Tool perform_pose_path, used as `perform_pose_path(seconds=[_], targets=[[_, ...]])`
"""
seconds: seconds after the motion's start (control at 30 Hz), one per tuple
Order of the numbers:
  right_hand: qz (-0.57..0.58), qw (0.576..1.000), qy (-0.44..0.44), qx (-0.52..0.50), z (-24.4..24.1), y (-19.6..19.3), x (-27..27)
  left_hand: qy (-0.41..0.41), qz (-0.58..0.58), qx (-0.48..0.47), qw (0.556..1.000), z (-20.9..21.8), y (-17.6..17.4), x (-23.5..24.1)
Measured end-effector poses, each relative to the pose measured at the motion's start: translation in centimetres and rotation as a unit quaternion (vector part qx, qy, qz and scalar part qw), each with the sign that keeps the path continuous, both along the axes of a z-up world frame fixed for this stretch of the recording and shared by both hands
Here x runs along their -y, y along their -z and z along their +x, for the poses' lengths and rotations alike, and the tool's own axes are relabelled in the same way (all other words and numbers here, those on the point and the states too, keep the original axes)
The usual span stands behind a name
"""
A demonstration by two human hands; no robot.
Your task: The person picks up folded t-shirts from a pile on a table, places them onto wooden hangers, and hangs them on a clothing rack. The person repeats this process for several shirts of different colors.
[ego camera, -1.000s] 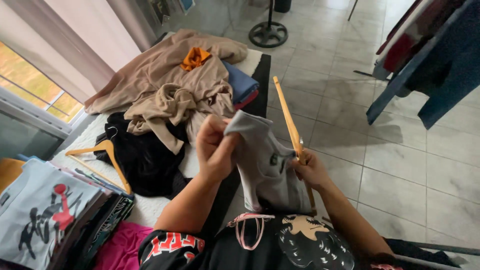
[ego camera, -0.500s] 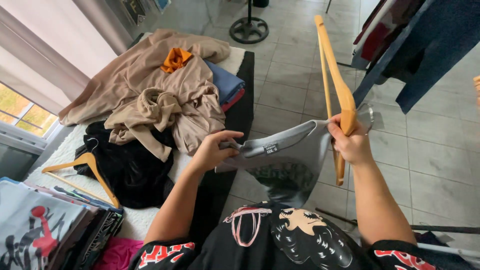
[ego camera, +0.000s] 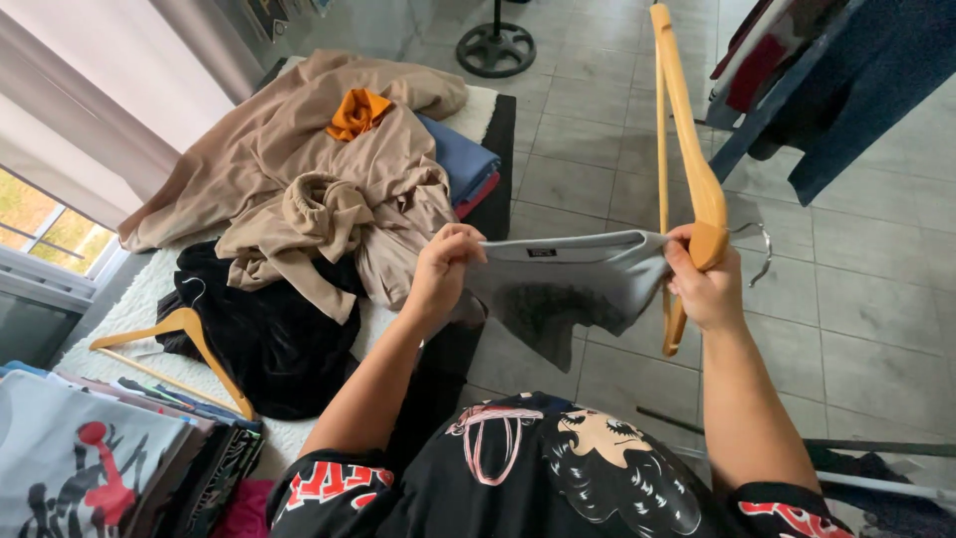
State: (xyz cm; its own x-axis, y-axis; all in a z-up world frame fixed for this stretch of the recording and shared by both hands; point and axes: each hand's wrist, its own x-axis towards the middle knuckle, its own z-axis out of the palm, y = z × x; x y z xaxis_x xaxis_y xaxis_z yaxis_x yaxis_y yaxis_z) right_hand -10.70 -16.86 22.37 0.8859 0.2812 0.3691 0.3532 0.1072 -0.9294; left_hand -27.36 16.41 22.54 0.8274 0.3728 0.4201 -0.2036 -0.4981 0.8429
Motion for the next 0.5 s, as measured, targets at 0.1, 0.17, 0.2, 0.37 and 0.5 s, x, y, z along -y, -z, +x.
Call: perform_pose_path(seconds=[0.1, 0.17, 0.2, 0.37, 0.5], targets=[[-0.016, 0.999, 0.016, 0.036, 0.5, 2.2, -0.5, 0.017, 0.098, -0.01, 0.995, -0.6, -1.4, -0.5], [-0.016, 0.998, 0.019, 0.057, 1.2, 3.5, -1.0, -0.002, 0.192, -0.035, 0.981, -1.0, -2.3, -0.6], [-0.03, 0.998, 0.016, 0.06, 1.0, 4.0, -1.0, -0.047, 0.276, -0.068, 0.958, -1.5, -3.0, -0.2], [-0.068, 0.995, 0.005, 0.068, -0.7, 3.9, -2.6, -0.185, 0.503, -0.095, 0.839, -1.2, -1.1, -1.9], [-0.047, 0.998, 0.022, 0.028, -0.6, 5.2, -2.9, -0.114, 0.534, -0.095, 0.832, -0.8, 2.9, -4.6]])
